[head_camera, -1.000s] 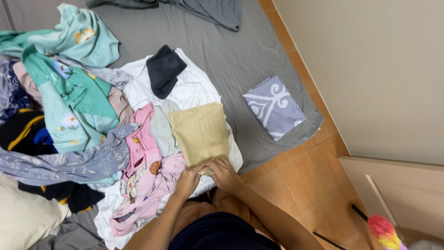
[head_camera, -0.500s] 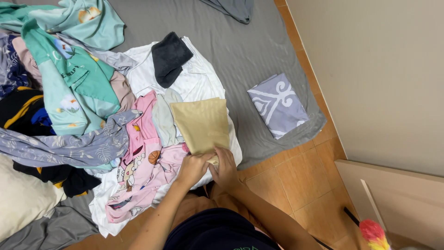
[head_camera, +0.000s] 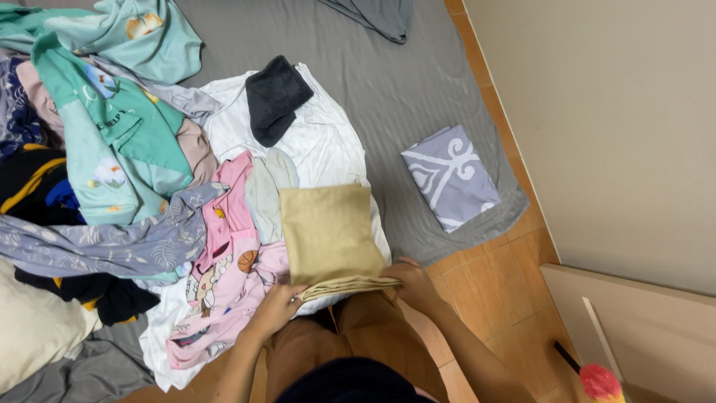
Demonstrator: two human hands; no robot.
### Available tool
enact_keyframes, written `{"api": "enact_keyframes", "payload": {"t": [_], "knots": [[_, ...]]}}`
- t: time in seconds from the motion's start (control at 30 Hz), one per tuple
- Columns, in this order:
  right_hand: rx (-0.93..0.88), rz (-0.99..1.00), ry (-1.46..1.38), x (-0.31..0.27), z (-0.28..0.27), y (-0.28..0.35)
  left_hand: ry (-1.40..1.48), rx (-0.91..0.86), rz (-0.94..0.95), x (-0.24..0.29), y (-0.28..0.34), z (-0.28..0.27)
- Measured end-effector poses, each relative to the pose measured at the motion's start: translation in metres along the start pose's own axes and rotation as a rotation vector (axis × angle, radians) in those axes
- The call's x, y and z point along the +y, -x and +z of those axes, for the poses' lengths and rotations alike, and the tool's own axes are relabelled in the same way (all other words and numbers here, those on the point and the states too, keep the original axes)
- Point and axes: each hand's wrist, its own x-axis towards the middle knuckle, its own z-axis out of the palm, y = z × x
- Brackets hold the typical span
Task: The person folds several pieces of laundry on a bed.
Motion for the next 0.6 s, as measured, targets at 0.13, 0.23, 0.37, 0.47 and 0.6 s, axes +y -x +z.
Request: {"api": "enact_keyframes", "payload": {"t": [0.13,0.23,0.37,0.47,0.6], "knots": [[-0.203,0.576,-0.427,0.048,0.017,-0.044,0.018,-0.064,-0.208,-0.015,-0.047,-0.011],[0.016,0.528,-1.003,0.094,0.048,-0.092,0.403,0.12,-0.328,-0.056,-0.11,-0.01],[0.026,0.804,-1.237,0.124,0.106,-0.12,0.941,0.269,-0.346,-0.088,-0.136,-0.003],[0.044,0.857,-1.146,0.13,0.121,-0.125,0.653,0.191,-0.328,-0.101,-0.145,0.001],[0.262,0.764,-0.894,0.125,0.131,-0.118,0.081,0.345,-0.315,-0.082,-0.128,0.004]]}}
